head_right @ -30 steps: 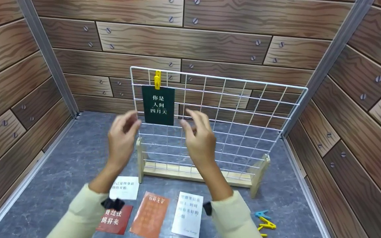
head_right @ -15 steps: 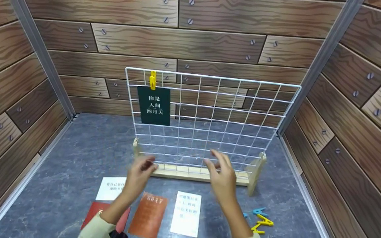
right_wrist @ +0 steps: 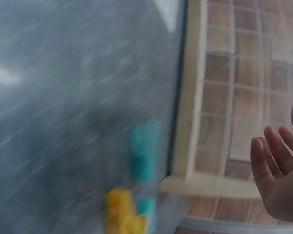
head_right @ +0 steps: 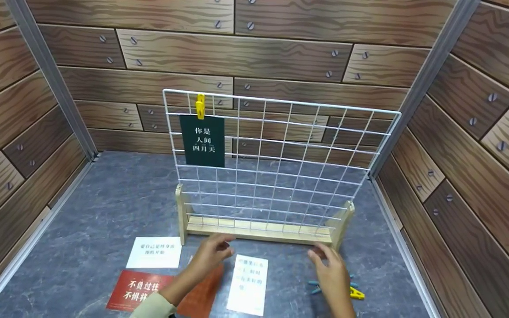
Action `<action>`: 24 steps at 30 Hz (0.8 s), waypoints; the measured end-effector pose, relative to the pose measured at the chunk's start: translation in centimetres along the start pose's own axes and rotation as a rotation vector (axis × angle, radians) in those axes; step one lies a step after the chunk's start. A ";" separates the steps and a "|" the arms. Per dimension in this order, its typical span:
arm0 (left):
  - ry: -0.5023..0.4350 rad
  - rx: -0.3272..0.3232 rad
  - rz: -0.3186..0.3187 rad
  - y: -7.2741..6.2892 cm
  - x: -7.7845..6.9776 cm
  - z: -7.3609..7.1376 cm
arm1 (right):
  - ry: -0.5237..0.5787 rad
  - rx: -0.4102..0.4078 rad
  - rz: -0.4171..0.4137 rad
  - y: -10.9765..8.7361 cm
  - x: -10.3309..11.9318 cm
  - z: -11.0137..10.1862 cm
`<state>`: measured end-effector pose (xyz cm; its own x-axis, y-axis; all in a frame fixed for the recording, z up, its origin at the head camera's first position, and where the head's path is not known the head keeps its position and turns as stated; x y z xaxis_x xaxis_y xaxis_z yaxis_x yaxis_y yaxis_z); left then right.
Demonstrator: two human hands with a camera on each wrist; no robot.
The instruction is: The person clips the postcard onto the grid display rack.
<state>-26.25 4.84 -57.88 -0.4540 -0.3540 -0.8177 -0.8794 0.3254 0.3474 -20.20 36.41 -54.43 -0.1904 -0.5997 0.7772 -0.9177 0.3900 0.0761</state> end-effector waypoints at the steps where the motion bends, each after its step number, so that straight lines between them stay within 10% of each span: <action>1: 0.005 0.017 -0.012 0.1 0.2 0.3 | -0.028 0.029 0.019 0.0 -0.7 0.0; 8: 0.108 0.088 -0.066 0.6 0.8 2.0 | -0.175 0.246 0.127 0.1 -4.2 0.4; 16: 0.154 0.201 -0.117 1.4 1.9 3.3 | -0.396 0.328 0.040 -0.2 -5.5 1.0; 24: 0.230 0.248 -0.054 1.6 2.4 3.8 | -0.446 0.423 0.053 -0.4 -6.2 2.1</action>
<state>-28.26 7.81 -61.02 -0.4526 -0.5558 -0.6973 -0.8543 0.4943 0.1606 -19.39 38.46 -60.61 -0.2837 -0.8571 0.4300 -0.9443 0.1716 -0.2809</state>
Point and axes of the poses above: each hand's wrist, its own y-axis towards the middle knuckle, its own z-axis out of the palm, x = y × z, the point moved 5 cm from there along y, towards the middle knuckle, and after that the axes turned 6 degrees about z, right-handed, at the moved point
